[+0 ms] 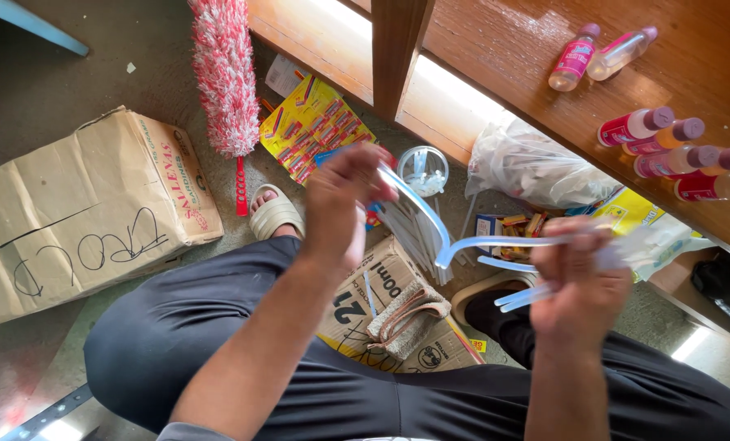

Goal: Wiping plastic straws with a cloth and placing them into a clear plastic container for storage.

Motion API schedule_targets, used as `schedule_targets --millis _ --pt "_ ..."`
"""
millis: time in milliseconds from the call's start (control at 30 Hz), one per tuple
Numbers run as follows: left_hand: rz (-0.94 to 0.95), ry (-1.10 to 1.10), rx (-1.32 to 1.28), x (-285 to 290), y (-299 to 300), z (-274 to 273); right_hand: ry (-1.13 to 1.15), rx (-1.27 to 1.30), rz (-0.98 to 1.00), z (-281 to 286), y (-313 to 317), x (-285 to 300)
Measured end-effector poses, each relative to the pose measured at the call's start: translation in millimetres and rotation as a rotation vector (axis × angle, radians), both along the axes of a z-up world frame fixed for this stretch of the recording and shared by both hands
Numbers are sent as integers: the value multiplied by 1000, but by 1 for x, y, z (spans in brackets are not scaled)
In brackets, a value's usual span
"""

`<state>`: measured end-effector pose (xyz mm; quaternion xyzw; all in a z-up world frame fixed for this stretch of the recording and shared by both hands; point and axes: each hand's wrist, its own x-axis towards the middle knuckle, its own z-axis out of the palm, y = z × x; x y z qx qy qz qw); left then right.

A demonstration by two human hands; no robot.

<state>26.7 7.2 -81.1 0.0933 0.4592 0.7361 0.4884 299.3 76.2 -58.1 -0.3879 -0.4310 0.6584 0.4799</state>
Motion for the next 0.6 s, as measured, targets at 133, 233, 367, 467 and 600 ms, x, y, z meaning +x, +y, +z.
schedule_targets --millis 133,233,367,467,600 --pt "393 114 -63 -52 -3 37 352 -98 -122 10 15 35" --pt "420 225 29 -55 -9 59 292 -148 -239 6 9 36" --pt "298 326 -81 -24 -3 55 78 -79 -67 6 -6 1" --pt "120 313 -48 -9 -1 52 -18 -172 12 5 -14 -13" --pt "-49 383 -57 4 -3 46 49 -213 121 -11 -20 -11"
